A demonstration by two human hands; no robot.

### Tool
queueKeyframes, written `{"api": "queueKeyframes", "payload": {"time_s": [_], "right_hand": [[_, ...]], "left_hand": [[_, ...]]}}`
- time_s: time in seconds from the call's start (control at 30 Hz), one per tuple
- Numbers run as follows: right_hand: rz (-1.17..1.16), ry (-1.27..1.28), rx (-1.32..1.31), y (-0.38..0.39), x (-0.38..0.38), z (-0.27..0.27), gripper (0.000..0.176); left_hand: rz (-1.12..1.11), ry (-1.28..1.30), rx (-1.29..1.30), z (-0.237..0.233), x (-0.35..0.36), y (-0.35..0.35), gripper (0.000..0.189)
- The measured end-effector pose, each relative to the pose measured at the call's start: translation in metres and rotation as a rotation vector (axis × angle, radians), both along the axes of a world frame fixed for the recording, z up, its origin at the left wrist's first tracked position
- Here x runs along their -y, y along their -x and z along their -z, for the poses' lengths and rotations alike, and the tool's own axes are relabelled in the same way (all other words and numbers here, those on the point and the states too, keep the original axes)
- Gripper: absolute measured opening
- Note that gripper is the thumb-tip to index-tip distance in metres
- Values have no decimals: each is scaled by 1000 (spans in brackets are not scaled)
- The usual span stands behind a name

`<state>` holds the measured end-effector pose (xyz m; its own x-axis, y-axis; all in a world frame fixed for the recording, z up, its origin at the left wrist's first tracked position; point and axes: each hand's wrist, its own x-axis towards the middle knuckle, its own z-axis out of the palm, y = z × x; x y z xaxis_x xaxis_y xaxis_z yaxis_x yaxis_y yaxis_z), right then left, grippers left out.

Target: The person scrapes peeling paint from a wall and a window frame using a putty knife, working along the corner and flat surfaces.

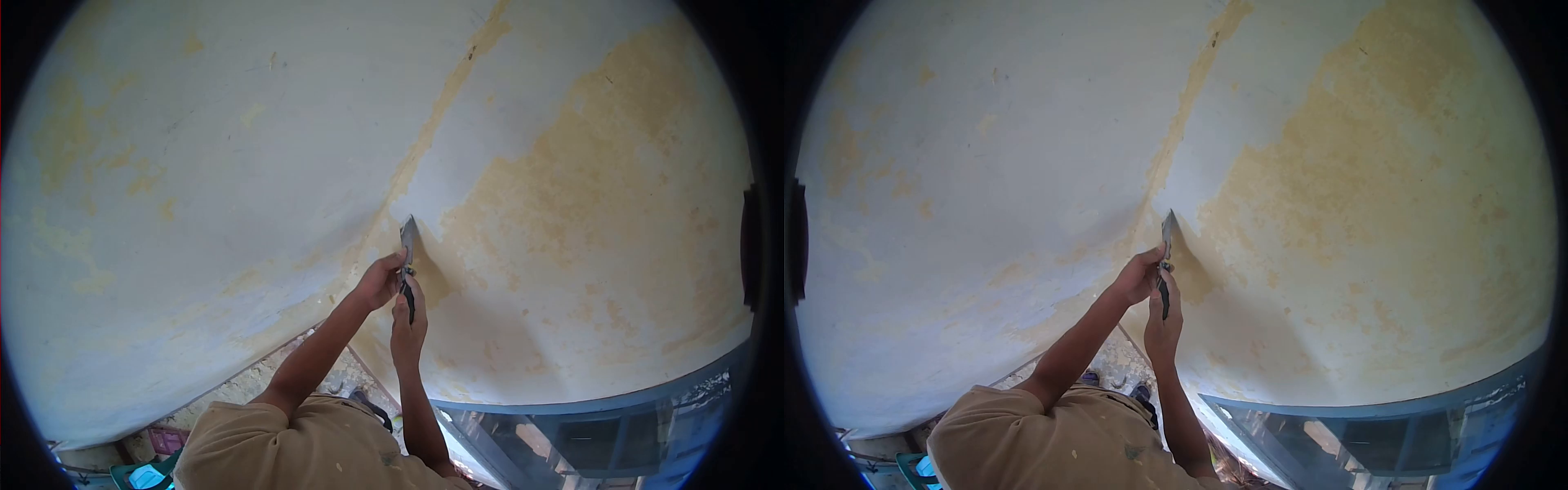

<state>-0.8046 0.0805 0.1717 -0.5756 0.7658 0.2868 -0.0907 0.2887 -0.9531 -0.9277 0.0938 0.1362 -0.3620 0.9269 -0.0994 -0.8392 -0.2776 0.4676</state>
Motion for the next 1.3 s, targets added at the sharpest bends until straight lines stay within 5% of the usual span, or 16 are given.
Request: {"api": "queueKeyframes", "payload": {"time_s": [0.13, 0.37, 0.57, 0.73, 1.07, 1.3], "right_hand": [[-1, -205, 85, 19, -13, -6, 38], [5, -72, 33, 11, -3, -27, 39], [24, -256, 89, 17, 1, -40, 41], [-33, -66, 80, 24, -3, -57, 38], [100, -117, 113, -39, 6, -24, 39], [98, -116, 193, -17, 2, -55, 40]], "left_hand": [[-18, -10, -8, -13, -1, 19, 25], [-38, -56, 4, -32, -5, 4, 22], [4, -16, 25, -40, 1, 5, 24], [-44, -6, 69, -49, -6, 13, 26], [104, 16, -18, -24, -1, -45, 23], [86, -6, -4, -30, -1, -19, 20]]}}
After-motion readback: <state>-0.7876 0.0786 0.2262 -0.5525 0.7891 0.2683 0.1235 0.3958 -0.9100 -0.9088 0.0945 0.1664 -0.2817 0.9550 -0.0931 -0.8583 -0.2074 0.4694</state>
